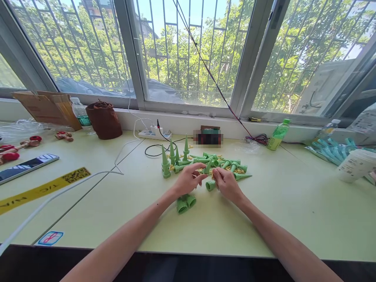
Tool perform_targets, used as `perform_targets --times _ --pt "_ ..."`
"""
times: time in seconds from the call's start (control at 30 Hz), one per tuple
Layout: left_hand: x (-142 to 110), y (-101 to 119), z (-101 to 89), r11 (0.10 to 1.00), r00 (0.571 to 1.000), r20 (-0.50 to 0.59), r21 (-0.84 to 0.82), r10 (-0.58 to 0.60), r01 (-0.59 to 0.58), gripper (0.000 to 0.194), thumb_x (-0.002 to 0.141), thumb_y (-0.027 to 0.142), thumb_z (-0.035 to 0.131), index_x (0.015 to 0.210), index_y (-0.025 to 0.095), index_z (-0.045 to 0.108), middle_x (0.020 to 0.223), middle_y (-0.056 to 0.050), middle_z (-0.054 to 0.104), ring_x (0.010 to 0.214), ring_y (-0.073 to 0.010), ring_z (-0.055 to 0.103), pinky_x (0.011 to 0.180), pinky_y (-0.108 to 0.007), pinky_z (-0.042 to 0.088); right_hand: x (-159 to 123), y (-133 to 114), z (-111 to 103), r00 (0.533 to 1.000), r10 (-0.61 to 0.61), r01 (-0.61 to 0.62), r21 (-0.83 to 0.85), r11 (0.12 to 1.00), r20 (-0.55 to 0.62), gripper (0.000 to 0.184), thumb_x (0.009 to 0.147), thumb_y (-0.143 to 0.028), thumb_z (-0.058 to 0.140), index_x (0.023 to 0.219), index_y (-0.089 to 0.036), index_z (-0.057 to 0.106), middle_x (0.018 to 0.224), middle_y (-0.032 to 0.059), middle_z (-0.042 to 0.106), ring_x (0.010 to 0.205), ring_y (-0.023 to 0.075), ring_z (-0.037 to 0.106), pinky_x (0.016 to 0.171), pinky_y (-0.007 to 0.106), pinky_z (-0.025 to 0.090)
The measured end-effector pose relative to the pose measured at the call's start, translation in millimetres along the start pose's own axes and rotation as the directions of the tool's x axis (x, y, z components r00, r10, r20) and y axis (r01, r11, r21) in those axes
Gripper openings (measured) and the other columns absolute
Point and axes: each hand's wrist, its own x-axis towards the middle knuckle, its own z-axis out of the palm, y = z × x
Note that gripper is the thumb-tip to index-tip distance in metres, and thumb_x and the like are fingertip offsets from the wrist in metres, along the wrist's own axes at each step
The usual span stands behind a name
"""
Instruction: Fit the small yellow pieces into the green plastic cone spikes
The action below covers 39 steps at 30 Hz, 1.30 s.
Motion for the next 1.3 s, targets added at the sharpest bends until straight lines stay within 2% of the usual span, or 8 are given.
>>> perform_targets --times 0.27,0.5,0.67,0.87,1.13,1.3 --pt "0 -1 0.4 0.999 0.999 -0.017 0.032 0.027 -0.026 0.036 0.083 0.041 0.063 0.108 0.015 0.061 0.056 0.003 0.058 0.041 -0.0088 0.051 0.037 -0.019 0.042 1 1 2 0.999 0.043 -0.043 0.037 0.998 0.002 0.052 0.096 -0.056 0.033 0.062 -0.020 0.046 0.048 -0.0035 0.040 0.043 0.0114 0.037 0.044 0.025 0.029" --pt "-2 11 -0.4 0.999 0.999 0.015 -0.002 0.040 -0.040 0.035 0.081 0.047 0.063 0.096 0.015 0.065 0.091 -0.005 0.067 0.051 -0.0082 0.057 0.040 -0.018 0.043 3 -1 2 0.999 0.047 -0.045 0.083 0.996 -0.017 0.049 0.096 -0.056 0.035 0.065 -0.020 0.046 0.052 -0.0029 0.045 0.045 0.0113 0.040 0.046 0.024 0.032" --pt "-2 14 -1.7 0.999 1.000 0.024 -0.038 -0.009 0.010 0.040 0.083 0.052 0.059 0.093 0.014 0.065 0.081 -0.005 0.065 0.051 -0.0094 0.057 0.039 -0.019 0.042 2 -2 2 0.999 0.038 -0.038 0.045 0.998 -0.005 0.046 0.097 -0.053 0.034 0.070 -0.020 0.049 0.053 -0.0029 0.046 0.047 0.0119 0.040 0.047 0.024 0.032" --pt "-1 8 -1.2 0.999 0.999 -0.017 0.035 0.039 -0.038 0.039 0.081 0.047 0.065 0.100 0.013 0.065 0.081 -0.004 0.066 0.048 -0.0083 0.056 0.041 -0.019 0.045 1 2 2 0.999 0.046 -0.046 0.051 0.998 -0.004 0.047 0.097 -0.053 0.034 0.068 -0.020 0.049 0.054 -0.0030 0.044 0.046 0.0111 0.039 0.046 0.024 0.031" --pt "-1 1 -0.3 0.988 0.989 -0.020 0.059 0.147 -0.146 0.033 0.084 0.043 0.062 0.102 0.015 0.066 0.106 -0.009 0.063 0.046 -0.0060 0.057 0.039 -0.020 0.047 2 6 4 0.996 0.088 -0.088 0.087 0.992 0.006 0.053 0.096 -0.056 0.035 0.058 -0.020 0.045 0.044 -0.0034 0.040 0.041 0.0109 0.037 0.043 0.025 0.028" --pt "-2 3 0.7 0.978 0.984 -0.026 0.118 0.174 -0.170 0.030 0.086 0.039 0.061 0.103 0.015 0.064 0.103 -0.008 0.066 0.045 -0.0058 0.057 0.043 -0.021 0.048 3 5 4 0.995 0.097 -0.096 0.091 0.991 -0.003 0.056 0.095 -0.058 0.035 0.056 -0.020 0.045 0.042 -0.0032 0.039 0.039 0.0108 0.038 0.043 0.025 0.028"
